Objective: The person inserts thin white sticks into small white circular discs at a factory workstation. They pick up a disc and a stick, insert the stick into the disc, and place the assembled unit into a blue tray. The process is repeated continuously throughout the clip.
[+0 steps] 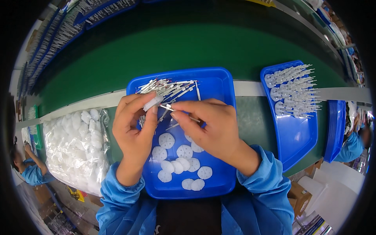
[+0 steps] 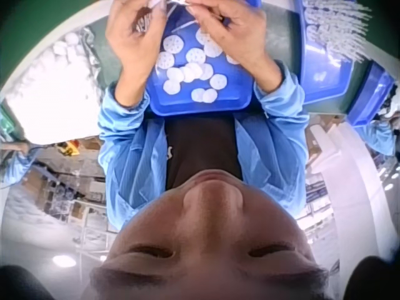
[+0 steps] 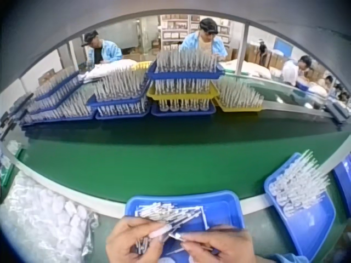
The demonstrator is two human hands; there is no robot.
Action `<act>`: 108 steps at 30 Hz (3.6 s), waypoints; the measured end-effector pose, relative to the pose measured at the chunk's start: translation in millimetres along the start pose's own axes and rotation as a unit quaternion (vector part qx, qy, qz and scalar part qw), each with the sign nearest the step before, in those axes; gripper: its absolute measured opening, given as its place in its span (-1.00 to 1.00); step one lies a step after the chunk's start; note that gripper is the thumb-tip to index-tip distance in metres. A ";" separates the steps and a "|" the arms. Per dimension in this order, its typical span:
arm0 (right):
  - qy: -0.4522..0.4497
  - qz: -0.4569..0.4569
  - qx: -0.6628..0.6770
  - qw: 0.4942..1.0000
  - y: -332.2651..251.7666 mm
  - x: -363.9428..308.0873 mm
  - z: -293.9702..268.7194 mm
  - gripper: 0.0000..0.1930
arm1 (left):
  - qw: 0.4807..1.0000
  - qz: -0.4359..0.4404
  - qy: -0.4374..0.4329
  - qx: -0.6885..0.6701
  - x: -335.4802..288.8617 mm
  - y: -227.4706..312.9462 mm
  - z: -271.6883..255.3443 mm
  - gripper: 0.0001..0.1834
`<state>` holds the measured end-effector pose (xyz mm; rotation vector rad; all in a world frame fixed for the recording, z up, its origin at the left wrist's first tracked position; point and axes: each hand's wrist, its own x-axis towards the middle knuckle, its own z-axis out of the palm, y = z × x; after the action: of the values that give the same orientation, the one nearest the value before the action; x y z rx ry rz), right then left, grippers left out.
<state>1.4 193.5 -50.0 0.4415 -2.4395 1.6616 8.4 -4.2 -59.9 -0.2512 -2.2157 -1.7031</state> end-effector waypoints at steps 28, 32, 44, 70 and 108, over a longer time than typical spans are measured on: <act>-0.041 -0.121 -0.079 0.989 6.6 2.4 -9.3 -0.76 | 0.940 -0.232 -0.047 -0.247 0.0 8.3 -7.9 -0.71; -0.008 -0.095 -0.074 0.993 8.6 1.5 -6.4 -0.82 | 0.944 -0.225 -0.037 -0.239 0.0 9.9 -5.7 -0.70; -0.015 -0.056 -0.090 0.994 4.9 -2.3 -5.5 -0.80 | 0.995 -0.088 -0.017 -0.053 -3.6 0.1 0.5 -0.64; 0.028 -0.257 -0.229 0.939 11.6 -1.5 -7.1 -0.68 | 0.930 -0.270 -0.024 -0.249 2.3 4.3 -6.6 -0.65; 0.038 -0.209 -0.209 0.955 4.1 5.3 -3.7 -0.85 | 0.997 0.018 -0.022 0.066 -14.8 10.7 5.1 -0.56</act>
<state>-5.1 197.4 -50.7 0.7447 -2.3384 0.9490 25.0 4.5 -56.8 -0.2966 -2.3288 -1.5395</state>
